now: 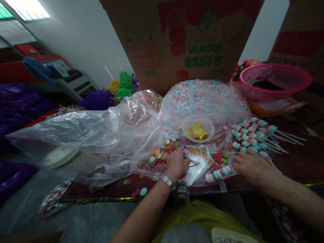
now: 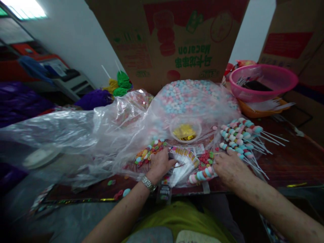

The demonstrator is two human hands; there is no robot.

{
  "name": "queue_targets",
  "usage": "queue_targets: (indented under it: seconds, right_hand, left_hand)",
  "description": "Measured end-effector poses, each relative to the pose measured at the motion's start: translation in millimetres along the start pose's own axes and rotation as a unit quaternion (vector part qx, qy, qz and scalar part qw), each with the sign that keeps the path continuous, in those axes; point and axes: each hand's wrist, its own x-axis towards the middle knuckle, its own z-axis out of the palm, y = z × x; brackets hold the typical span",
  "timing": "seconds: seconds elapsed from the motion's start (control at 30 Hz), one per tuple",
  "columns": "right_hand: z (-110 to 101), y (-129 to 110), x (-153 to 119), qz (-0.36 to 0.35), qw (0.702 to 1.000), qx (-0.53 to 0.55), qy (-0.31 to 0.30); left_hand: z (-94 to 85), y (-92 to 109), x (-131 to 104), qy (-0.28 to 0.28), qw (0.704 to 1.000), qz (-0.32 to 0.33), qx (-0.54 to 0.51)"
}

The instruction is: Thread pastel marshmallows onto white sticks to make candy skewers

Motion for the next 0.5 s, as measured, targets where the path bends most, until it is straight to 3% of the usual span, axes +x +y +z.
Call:
queue_targets:
  seconds: [0.1,0.23,0.37,0.5]
  right_hand:
    - [27.2,1.2,-10.7,-0.005,0.994,0.108,0.024]
    - [50.4,19.1,-32.8,0.056,0.943,0.325,0.044]
    - [48.8,22.4,-46.9,0.123,0.889,0.438,0.061]
    - [38.2,5.8,-37.4,0.130,0.859,0.491,0.064]
  left_hand:
    - [1.2,-0.7,5.3,-0.001,1.000,0.001,-0.003]
    - [1.8,-3.1,7.0,0.026,0.999,0.035,-0.029]
    - [-4.8,-6.7,3.3,0.074,0.989,0.103,-0.072]
    - [-14.1,-11.8,4.0,0.099,0.964,0.196,-0.149]
